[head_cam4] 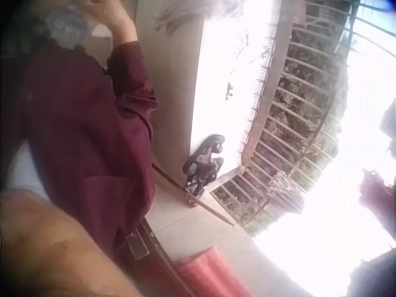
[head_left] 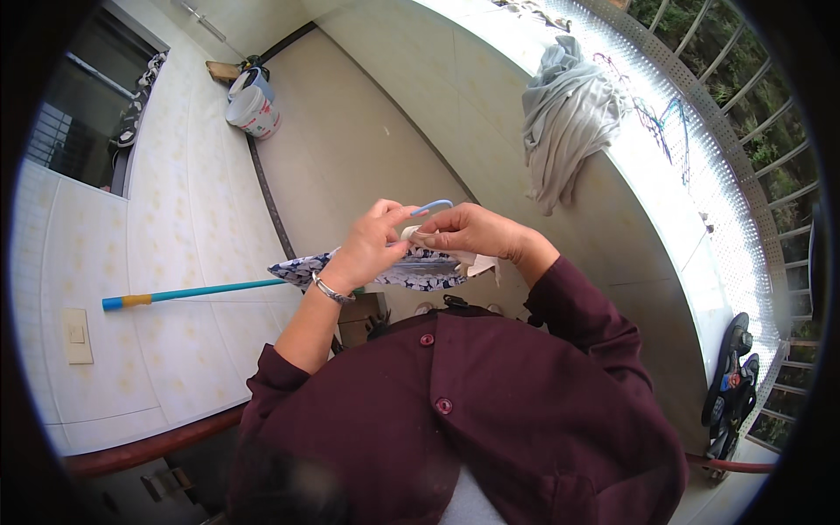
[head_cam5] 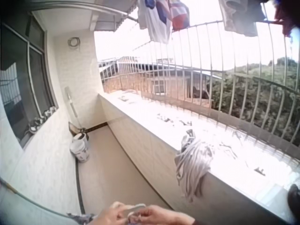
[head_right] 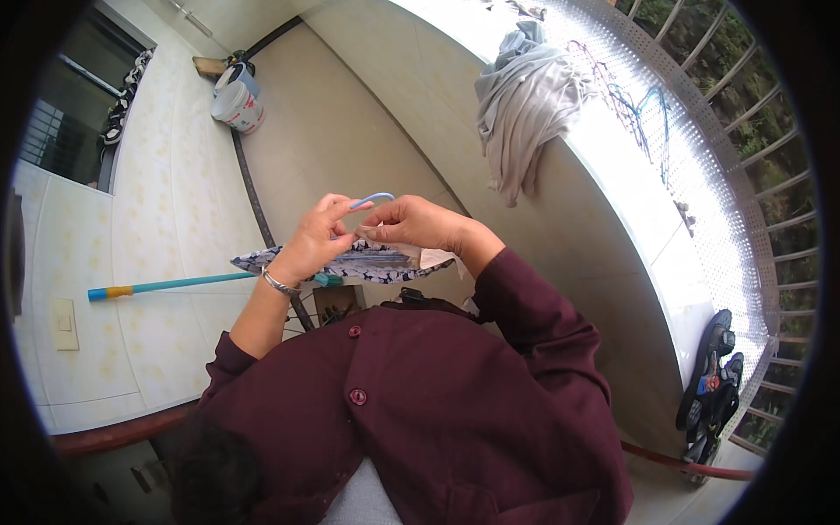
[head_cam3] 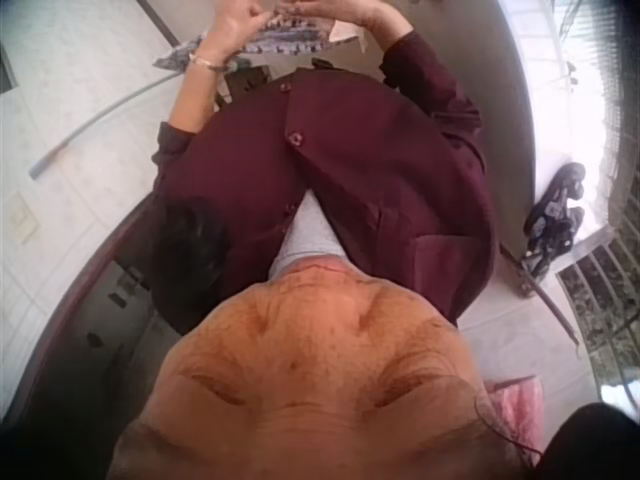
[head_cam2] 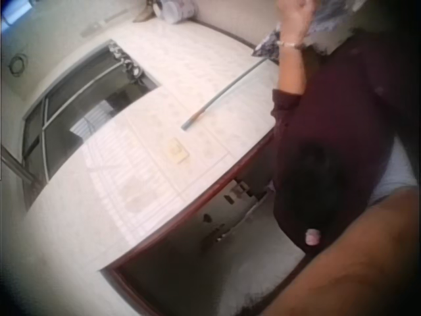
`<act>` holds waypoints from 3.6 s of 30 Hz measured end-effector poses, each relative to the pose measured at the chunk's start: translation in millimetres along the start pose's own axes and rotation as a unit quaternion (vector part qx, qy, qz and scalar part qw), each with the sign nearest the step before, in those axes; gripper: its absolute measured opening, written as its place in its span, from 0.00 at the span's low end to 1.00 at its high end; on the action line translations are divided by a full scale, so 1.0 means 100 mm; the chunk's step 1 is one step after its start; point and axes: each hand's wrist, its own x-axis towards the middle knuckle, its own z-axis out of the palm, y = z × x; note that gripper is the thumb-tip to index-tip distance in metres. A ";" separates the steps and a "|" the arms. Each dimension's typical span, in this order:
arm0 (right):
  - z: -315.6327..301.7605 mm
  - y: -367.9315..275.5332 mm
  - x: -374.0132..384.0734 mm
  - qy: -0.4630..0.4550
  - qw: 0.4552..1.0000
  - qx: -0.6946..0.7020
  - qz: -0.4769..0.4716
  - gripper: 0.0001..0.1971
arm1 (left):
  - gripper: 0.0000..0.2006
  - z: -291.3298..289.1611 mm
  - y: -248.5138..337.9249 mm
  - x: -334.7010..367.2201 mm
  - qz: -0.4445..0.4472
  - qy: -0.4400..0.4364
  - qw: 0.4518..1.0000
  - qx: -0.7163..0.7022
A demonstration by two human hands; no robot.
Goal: The person hangs several garments on a balcony clothesline using a long wooden pole and plastic hangers. They pick up each item, place it on a hanger, and use the pole to lift and secure the hanger on the line.
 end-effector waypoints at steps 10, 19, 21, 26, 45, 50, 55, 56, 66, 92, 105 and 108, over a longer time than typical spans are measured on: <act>-0.17 0.01 -0.04 -0.045 0.998 -0.038 -0.014 0.16 | 0.09 -0.07 0.10 0.01 -0.036 -0.040 0.998 -0.036; -0.26 0.17 -0.14 0.029 0.968 -0.247 -0.028 0.14 | 0.16 -0.17 0.11 -0.05 0.026 0.124 0.992 -0.006; -0.37 0.20 -0.12 0.039 0.972 -0.228 -0.026 0.12 | 0.12 -0.30 0.11 -0.03 0.040 0.141 0.989 0.004; -0.51 0.08 -0.06 0.173 0.931 -0.266 -0.179 0.06 | 0.08 -0.69 0.03 0.03 0.063 0.186 0.978 0.070; 0.70 0.52 0.24 -0.009 0.951 -0.133 -0.279 0.26 | 0.07 -1.45 0.02 0.28 0.191 0.217 0.957 0.033; 0.80 0.89 0.26 -0.108 0.979 0.038 -0.166 0.19 | 0.08 -1.50 0.08 0.26 0.198 0.244 0.949 -0.017; 0.56 1.59 0.37 0.043 0.982 -0.013 0.181 0.14 | 0.09 -1.52 0.21 0.22 0.249 0.249 0.934 -0.066; 0.52 1.72 0.43 0.064 0.983 -0.041 0.169 0.16 | 0.10 -1.49 0.27 0.20 0.228 0.253 0.939 -0.048; 0.50 1.88 1.14 0.267 0.940 -0.205 0.052 0.25 | 0.05 -1.45 0.65 0.21 0.351 0.199 0.915 0.009; 0.26 -0.09 -0.45 0.519 0.826 -0.201 -0.089 0.13 | 0.12 -0.21 0.45 1.17 0.259 0.162 0.950 0.061; 0.92 0.06 -1.52 0.646 0.656 -0.391 -0.022 0.05 | 0.17 0.42 0.99 0.76 0.323 -0.167 0.928 -0.076; 1.07 0.11 -1.96 0.677 0.620 -0.396 -0.016 0.04 | 0.17 0.60 1.21 0.73 0.316 -0.233 0.917 -0.068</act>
